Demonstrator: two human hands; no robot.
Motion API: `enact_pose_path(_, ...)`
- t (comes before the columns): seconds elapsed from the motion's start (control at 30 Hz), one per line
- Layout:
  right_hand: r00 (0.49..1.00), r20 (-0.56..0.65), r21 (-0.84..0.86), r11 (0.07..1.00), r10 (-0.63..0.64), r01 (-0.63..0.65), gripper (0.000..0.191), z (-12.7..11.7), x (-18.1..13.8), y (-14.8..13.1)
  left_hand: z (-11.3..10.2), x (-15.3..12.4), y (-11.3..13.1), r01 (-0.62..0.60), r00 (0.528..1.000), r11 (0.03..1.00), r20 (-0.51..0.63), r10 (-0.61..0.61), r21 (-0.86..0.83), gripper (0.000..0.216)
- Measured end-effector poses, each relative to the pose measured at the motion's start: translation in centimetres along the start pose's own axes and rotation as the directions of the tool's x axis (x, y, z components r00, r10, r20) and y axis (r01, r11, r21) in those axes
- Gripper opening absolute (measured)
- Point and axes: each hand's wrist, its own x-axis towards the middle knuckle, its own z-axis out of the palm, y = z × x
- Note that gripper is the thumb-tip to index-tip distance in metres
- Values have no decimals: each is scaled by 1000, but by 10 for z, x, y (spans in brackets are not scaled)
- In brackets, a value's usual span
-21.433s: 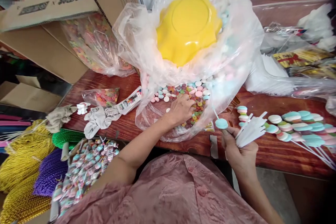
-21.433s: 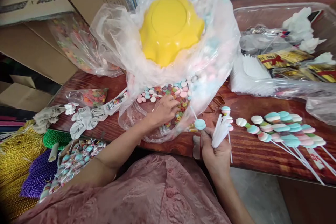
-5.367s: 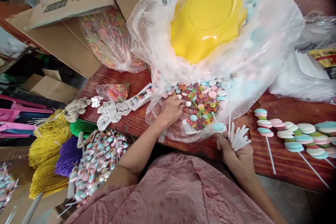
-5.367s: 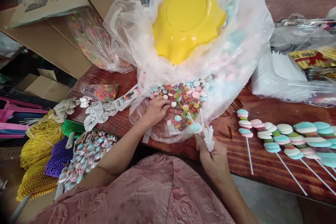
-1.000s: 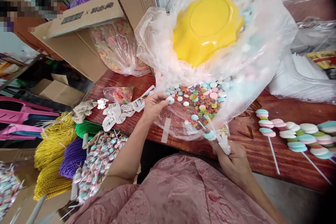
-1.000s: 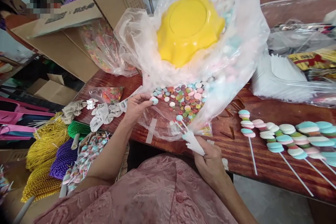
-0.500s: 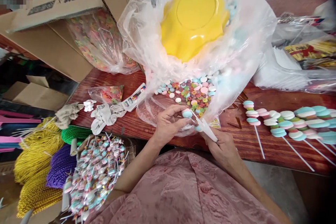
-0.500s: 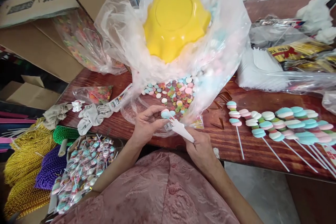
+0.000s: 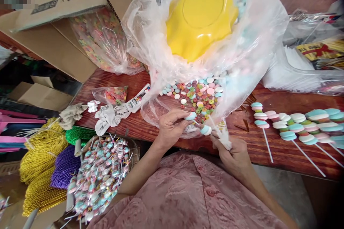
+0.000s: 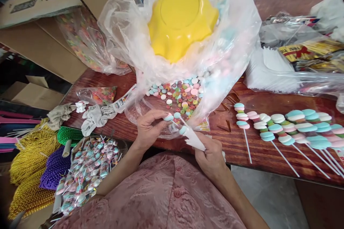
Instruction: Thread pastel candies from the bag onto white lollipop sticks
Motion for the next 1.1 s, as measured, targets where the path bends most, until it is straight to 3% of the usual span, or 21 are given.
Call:
enact_pose_path(0.23, 992, 125, -217, 975, -17, 44, 43, -2, 5, 1, 1, -6, 2, -95, 995, 987, 46, 90, 131, 12)
enact_pose_path(0.37, 998, 67, -110, 994, -17, 24, 35, 0, 2, -3, 4, -11, -1, -141, 990, 973, 54, 133, 181, 15)
enact_pose_path(0.6, 981, -128, 204, 971, 149, -121, 17, 25, -12, -2, 13, -8, 2, -105, 986, 992, -121, 113, 72, 15)
enact_pose_path(0.83, 992, -70, 207, 974, 109, -93, 18, 33, -6, -3, 16, -3, 0, -154, 981, 986, -106, 160, 65, 22)
enact_pose_path(0.93, 990, -99, 123, 989, 100, -87, 19, 30, 2, -7, 15, -4, -1, -100, 992, 995, -74, 101, 15, 21)
enact_pose_path(1.03, 989, -127, 83, 994, 82, -72, 21, 26, 10, -14, 13, -3, 1, 63, 998, 990, -22, -67, -129, 37)
enact_pose_path(1.1, 989, -132, 71, 996, 60, -51, 22, 24, 13, -16, 13, -2, 2, 130, 991, 983, 41, -125, -130, 42)
